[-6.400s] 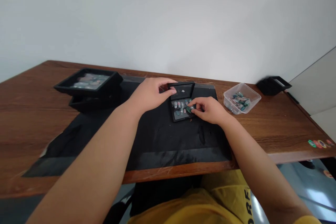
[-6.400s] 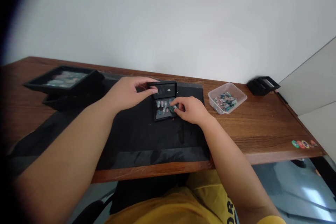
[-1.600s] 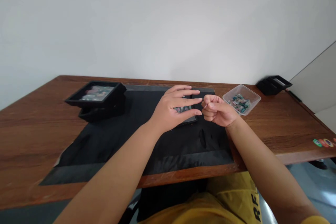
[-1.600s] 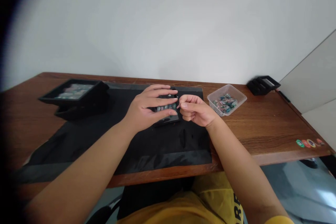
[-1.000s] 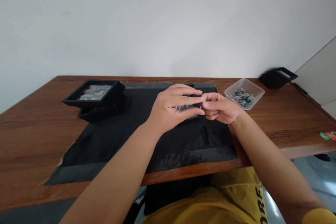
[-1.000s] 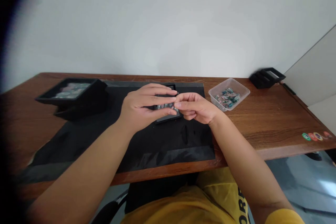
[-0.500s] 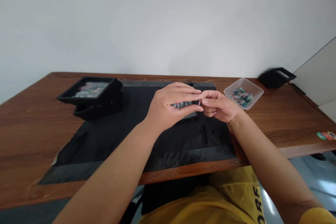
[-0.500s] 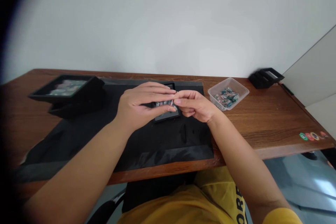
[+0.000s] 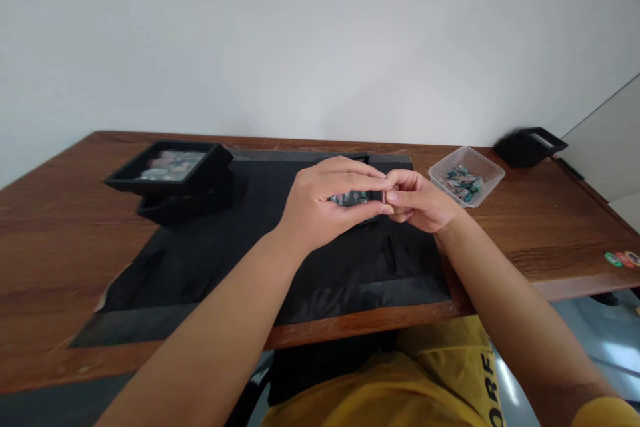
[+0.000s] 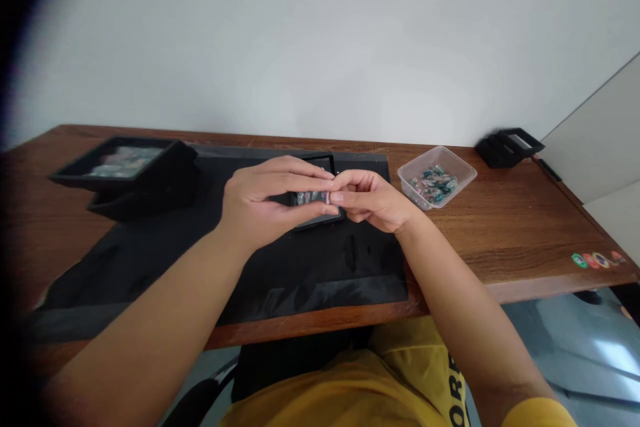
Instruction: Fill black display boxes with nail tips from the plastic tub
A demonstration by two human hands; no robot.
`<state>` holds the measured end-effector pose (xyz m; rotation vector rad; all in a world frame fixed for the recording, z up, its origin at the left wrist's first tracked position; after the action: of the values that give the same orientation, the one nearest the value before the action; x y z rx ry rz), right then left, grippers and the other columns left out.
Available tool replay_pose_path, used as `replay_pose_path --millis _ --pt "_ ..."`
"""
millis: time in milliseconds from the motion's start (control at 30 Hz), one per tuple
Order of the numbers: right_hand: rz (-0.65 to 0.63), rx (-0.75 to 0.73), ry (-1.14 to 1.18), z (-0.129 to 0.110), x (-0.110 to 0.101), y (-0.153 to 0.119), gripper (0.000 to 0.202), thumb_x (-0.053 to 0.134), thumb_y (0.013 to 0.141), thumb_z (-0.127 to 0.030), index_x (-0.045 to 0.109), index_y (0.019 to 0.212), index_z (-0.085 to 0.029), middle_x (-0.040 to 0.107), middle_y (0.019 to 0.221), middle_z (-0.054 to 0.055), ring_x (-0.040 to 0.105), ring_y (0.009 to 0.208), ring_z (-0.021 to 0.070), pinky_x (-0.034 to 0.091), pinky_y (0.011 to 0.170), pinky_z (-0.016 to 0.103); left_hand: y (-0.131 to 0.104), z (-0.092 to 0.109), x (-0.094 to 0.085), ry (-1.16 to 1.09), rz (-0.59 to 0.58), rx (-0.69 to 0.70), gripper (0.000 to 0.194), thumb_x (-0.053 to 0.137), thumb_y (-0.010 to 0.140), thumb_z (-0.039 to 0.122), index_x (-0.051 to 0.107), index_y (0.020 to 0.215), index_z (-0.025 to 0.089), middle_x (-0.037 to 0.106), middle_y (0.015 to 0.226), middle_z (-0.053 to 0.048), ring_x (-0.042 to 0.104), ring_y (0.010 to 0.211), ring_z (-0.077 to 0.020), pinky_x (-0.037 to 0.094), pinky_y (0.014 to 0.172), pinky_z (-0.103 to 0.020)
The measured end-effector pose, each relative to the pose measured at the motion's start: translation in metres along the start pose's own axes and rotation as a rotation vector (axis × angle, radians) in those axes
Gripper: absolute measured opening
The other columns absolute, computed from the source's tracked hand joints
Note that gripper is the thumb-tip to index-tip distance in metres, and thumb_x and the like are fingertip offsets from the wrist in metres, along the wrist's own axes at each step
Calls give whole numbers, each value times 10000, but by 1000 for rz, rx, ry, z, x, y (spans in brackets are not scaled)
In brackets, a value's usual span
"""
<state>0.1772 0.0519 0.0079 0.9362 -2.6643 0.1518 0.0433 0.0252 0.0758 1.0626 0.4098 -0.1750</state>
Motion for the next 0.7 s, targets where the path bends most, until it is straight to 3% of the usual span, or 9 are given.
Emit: replay_pose_path --millis 233,467,700 --pt "-59 -26 8 -1 6 -1 478 941 759 -469 551 778 -192 561 606 -90 300 468 21 192 436 171 1 5 -2 -28 12 41 136 890 871 341 845 979 270 849 1014 -31 802 888 -187 663 808 -299" --pt "-152 -47 -34 -2 14 -4 465 930 778 -452 542 769 -198 487 588 -109 306 450 24 226 428 188 1 1 -2 -43 25 12 65 868 892 360 846 934 316 851 973 5 802 857 -189 664 771 -315" --pt "-69 -46 -46 -5 10 -1 445 924 781 -469 567 812 -205 399 569 -129 255 467 31 198 438 194 1 -6 -8 16 35 -21 74 834 920 420 835 903 348 844 934 24 800 833 -196 659 766 -347"
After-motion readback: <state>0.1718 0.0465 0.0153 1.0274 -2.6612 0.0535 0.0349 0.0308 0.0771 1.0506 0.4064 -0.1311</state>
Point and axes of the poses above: each hand's wrist, its own y-axis towards the middle knuckle, its own x-axis out of the palm, z = x × y, the point moved 8 cm from there along y, towards the middle knuckle
